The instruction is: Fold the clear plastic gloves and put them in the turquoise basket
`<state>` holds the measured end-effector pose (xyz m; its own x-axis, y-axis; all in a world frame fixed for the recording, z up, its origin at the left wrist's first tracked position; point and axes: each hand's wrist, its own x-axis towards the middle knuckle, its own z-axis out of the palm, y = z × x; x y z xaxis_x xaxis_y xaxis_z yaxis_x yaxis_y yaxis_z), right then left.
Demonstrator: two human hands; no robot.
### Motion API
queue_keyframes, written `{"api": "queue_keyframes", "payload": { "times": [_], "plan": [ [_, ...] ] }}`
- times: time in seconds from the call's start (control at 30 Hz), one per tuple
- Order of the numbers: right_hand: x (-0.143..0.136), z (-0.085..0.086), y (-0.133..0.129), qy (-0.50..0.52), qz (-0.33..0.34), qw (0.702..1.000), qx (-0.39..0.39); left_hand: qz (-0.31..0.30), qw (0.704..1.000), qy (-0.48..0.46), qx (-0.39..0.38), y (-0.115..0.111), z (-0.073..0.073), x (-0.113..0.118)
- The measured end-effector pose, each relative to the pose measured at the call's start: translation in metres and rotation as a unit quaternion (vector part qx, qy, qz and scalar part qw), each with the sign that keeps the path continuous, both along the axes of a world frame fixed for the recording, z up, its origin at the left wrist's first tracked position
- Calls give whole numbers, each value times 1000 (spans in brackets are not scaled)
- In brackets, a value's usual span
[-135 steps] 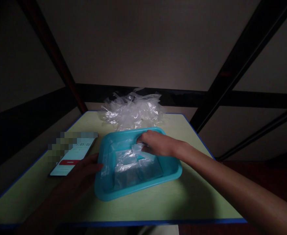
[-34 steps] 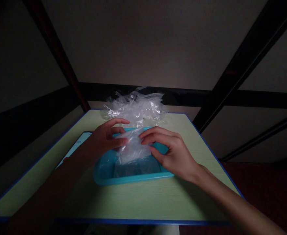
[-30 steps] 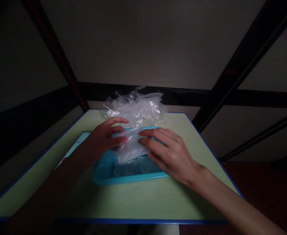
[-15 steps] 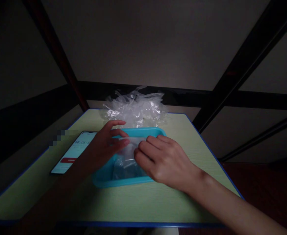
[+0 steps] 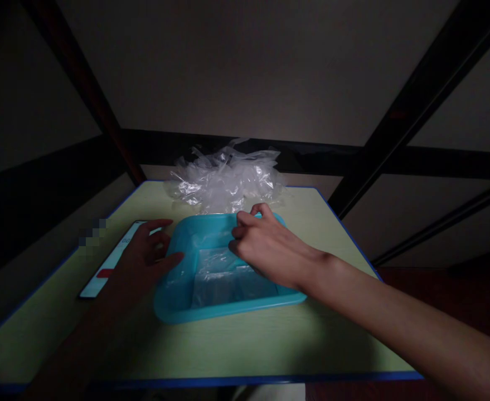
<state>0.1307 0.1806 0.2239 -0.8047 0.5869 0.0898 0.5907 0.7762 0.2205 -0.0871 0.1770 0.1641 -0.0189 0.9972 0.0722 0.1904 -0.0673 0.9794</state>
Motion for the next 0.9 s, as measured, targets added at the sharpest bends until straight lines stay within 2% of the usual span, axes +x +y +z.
{"api": "queue_keyframes", "payload": {
  "times": [0.33,0.53,0.73,0.9],
  "plan": [
    [-11,-9,12,-156,44,987,22,-25,998,-37,-32,-1,3,1],
    [-17,-16,11,-203,1,979,-29,-47,998,-33,-38,0,2,-1],
    [-20,-18,12,-215,-36,969,-115,-55,997,-36,-30,2,2,-2],
    [-18,-20,14,-214,-47,967,-129,-53,997,-43,-32,2,2,-1]
  ]
}}
